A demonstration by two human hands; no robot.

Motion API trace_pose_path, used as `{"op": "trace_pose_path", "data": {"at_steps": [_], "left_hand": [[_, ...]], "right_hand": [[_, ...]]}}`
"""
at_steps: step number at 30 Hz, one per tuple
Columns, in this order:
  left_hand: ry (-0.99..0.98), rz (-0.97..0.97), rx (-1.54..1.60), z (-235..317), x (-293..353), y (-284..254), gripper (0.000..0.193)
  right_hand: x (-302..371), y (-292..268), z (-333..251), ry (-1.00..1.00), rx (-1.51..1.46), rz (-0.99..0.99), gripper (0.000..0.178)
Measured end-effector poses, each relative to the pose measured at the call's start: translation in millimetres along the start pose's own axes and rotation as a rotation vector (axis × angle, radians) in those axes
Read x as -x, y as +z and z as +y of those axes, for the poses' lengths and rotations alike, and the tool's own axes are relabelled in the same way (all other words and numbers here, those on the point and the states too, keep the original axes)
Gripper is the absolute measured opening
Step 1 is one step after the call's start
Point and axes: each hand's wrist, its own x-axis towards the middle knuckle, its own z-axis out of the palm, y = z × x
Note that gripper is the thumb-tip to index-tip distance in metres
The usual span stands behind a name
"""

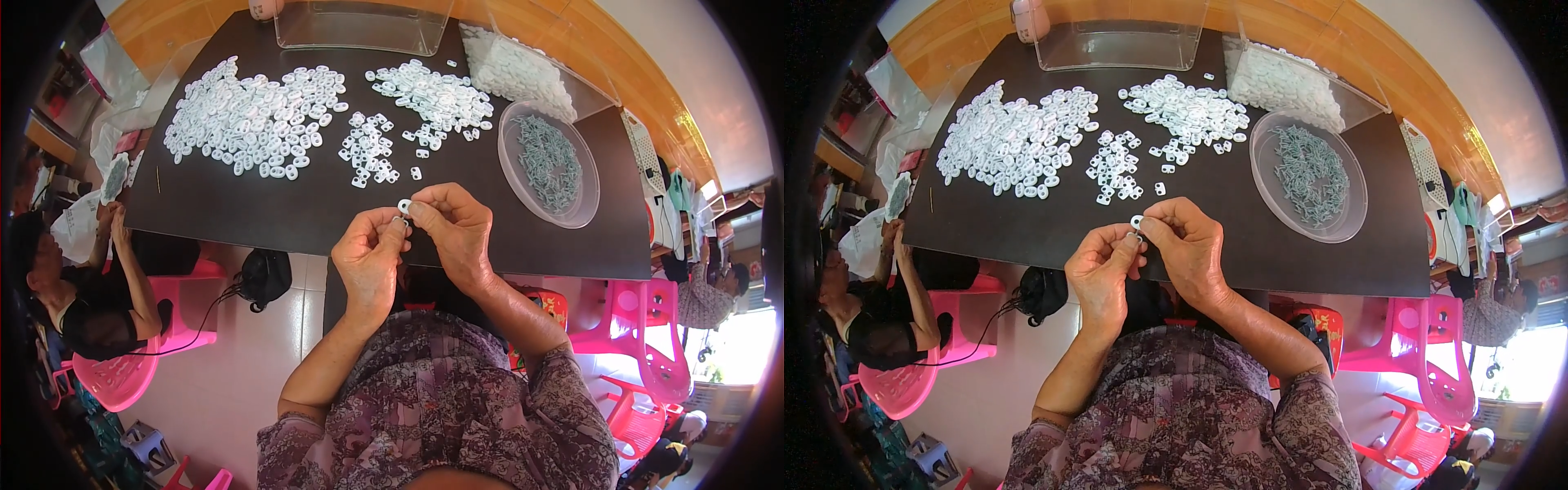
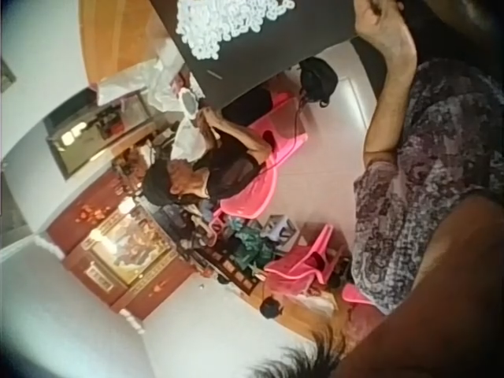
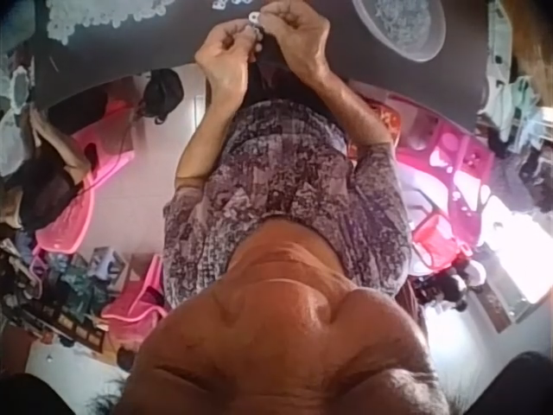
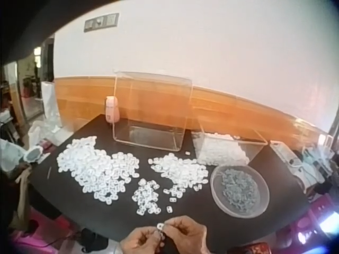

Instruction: Manually assembling small white plastic components by inserting tiny grey pins.

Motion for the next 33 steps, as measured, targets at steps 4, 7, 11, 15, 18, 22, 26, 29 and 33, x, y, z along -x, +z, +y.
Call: {"op": "trace_pose_path", "data": {"at_steps": [4, 7, 11, 15, 18, 22, 26, 29, 33], "left_hand": [[0.007, -0.012, 0.015, 0.8, 1.2, 1.4, 0.016], [0.101, -0.048, 0.035, -5.6, 0.7, -0.1, 0.022], [0.086, -0.055, 0.016, -5.2, 0.6, -1.8, 0.024], [0.09, -0.065, 0.017, -5.3, 0.2, -3.2, 0.026], [0.074, -0.067, 0.022, -7.1, -0.8, -5.7, 0.025], [0.112, -0.054, 0.054, -10.9, 0.3, -6.6, 0.024], [0.105, -0.012, 0.064, -11.3, 2.7, -2.0, 0.024], [0.105, -0.004, 0.047, -13.0, 2.6, -1.3, 0.023], [0.104, -0.007, 0.072, -11.5, 2.5, -2.2, 0.021]], "right_hand": [[0.9, -0.8, 3.0, -0.017, -0.052, -0.016, 0.006], [2.5, -0.3, 0.7, -0.017, 0.081, -0.035, 0.008], [2.6, -0.3, 1.3, -0.009, 0.0, -0.055, 0.009], [1.2, -2.4, 3.8, 0.001, 0.018, -0.101, 0.009], [0.5, -3.8, 3.8, 0.003, 0.045, -0.121, 0.008], [3.5, -0.6, 1.8, 0.002, 0.013, -0.107, 0.007], [5.1, 0.6, 1.8, -0.006, 0.036, -0.088, 0.007], [4.8, -2.0, 3.7, -0.011, 0.036, -0.109, 0.008], [5.9, -4.1, 5.8, 0.009, 0.031, -0.167, 0.016]]}}
